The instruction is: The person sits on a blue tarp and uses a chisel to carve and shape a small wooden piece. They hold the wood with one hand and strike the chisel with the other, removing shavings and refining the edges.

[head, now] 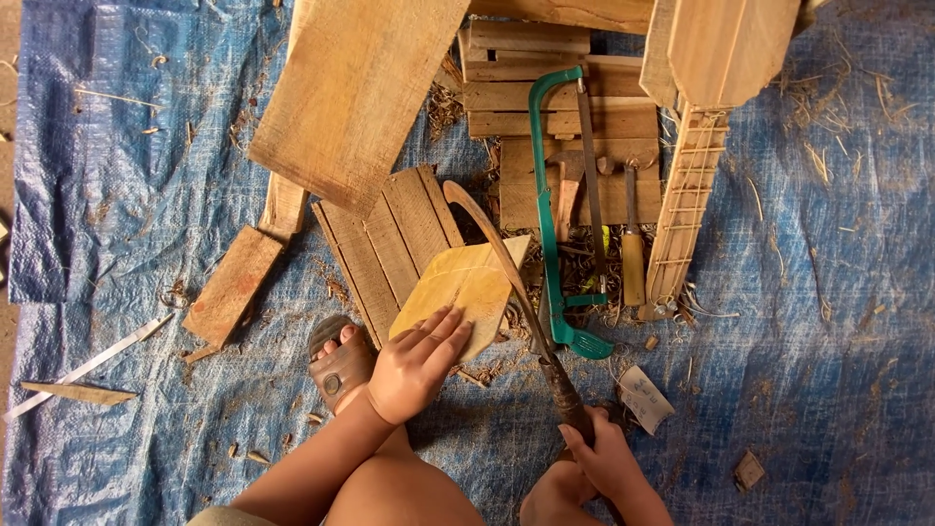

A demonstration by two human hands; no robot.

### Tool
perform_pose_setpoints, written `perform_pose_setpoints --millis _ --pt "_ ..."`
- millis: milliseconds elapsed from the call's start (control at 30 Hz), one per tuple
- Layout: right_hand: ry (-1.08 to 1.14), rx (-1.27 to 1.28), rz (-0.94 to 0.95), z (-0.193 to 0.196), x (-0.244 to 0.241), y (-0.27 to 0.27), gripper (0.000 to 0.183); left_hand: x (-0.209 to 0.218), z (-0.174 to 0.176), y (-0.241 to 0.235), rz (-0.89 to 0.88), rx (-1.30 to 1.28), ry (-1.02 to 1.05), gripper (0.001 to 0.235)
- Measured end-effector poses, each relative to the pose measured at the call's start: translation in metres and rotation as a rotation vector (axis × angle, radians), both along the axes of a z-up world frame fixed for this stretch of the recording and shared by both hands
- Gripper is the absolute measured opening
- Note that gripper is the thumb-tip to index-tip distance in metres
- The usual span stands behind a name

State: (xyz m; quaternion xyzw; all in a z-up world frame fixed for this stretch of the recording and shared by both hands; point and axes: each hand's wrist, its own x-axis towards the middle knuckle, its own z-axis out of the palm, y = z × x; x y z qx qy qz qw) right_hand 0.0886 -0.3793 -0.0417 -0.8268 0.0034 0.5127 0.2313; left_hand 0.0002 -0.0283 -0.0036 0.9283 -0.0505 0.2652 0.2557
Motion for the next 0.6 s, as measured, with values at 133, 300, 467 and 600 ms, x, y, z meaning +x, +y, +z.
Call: perform_pose_setpoints --millis 133,300,467,600 --pt "0.003 0.002 -0.011 -0.002 -0.001 -0.002 0.034 0.0 0.0 -0.001 0.008 0.012 -0.021 0.026" --pt "-0.055 -0.051 -0.001 -0.003 0.001 -0.004 0.049 0.005 0.013 0.003 -0.051 -0.113 -0.038 0.027" --pt "-0.131 -0.012 0.018 0.026 0.007 -0.005 0.042 0.003 0.043 0.01 -0.065 -0.108 -0.089 0.029" --pt "-0.047 -0.105 0.107 0.036 0.007 0.024 0.055 -0.01 -0.017 0.011 -0.033 -0.168 -0.019 0.03"
